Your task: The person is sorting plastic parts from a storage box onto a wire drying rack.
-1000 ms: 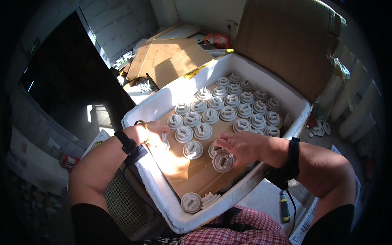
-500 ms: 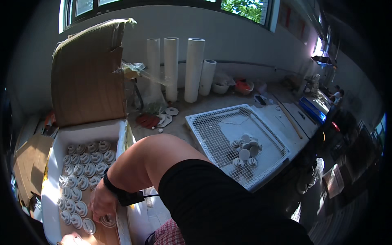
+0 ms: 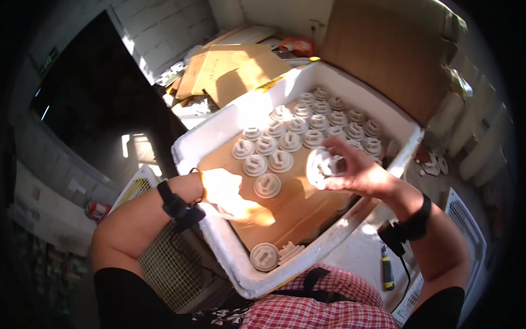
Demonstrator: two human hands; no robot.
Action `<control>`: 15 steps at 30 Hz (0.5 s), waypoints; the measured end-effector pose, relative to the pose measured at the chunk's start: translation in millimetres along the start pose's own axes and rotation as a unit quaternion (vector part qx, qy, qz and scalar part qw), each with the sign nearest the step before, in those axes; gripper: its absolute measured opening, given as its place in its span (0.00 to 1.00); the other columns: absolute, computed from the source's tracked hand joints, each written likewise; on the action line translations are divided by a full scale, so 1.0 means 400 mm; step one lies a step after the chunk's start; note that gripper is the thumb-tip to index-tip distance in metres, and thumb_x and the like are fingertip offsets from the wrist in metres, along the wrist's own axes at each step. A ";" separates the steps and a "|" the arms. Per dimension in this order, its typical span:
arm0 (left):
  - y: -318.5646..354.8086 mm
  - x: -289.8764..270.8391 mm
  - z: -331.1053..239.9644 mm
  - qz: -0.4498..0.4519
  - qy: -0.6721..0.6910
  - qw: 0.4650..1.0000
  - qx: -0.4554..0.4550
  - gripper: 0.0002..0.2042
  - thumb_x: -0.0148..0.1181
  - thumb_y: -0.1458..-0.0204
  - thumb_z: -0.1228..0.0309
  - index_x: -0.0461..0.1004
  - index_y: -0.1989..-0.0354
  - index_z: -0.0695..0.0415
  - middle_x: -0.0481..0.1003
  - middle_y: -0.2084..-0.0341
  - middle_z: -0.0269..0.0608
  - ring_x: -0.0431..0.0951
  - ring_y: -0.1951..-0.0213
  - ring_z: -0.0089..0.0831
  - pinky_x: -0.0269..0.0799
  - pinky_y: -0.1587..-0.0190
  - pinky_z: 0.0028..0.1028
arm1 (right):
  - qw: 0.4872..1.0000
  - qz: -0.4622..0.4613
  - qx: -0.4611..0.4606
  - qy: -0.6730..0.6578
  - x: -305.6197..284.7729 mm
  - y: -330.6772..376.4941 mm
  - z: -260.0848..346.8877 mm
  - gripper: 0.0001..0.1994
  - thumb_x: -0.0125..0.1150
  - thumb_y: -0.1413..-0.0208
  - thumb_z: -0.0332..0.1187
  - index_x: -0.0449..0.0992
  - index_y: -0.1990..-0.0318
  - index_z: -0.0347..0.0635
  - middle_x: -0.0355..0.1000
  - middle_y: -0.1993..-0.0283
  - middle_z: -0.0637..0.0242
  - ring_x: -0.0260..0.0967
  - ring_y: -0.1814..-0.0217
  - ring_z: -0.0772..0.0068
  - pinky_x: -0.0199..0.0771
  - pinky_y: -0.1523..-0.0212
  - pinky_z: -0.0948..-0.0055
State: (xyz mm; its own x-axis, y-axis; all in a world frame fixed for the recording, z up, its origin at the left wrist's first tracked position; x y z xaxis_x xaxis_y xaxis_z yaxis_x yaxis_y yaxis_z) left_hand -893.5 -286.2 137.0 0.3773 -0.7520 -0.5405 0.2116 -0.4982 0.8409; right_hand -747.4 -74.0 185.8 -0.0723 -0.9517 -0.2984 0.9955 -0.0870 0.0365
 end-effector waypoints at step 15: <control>-0.052 0.061 0.103 -0.143 -0.043 0.980 0.133 0.24 0.56 0.58 0.35 0.80 0.61 0.37 0.74 0.58 0.41 0.73 0.56 0.47 0.67 0.49 0.38 | 0.818 -0.493 -0.019 -0.295 -0.288 0.894 -0.386 0.27 0.66 0.46 0.47 0.67 0.44 0.45 0.72 0.55 0.66 0.73 0.59 0.73 0.77 0.62 0.74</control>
State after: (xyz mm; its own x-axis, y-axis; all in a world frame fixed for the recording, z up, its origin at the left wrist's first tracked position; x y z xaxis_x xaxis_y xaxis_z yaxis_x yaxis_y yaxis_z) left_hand -925.6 -312.0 105.1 0.2560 -0.5929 -0.7635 0.0516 -0.7803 0.6233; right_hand -373.8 49.9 86.0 -0.8472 -0.4011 0.3483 0.4356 -0.8998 0.0235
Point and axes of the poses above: each hand's wrist, its own y-axis away from the middle knuckle, its own x-axis out of the palm, z = x × y, the point moved 7 cm from there along -y, towards the middle knuckle
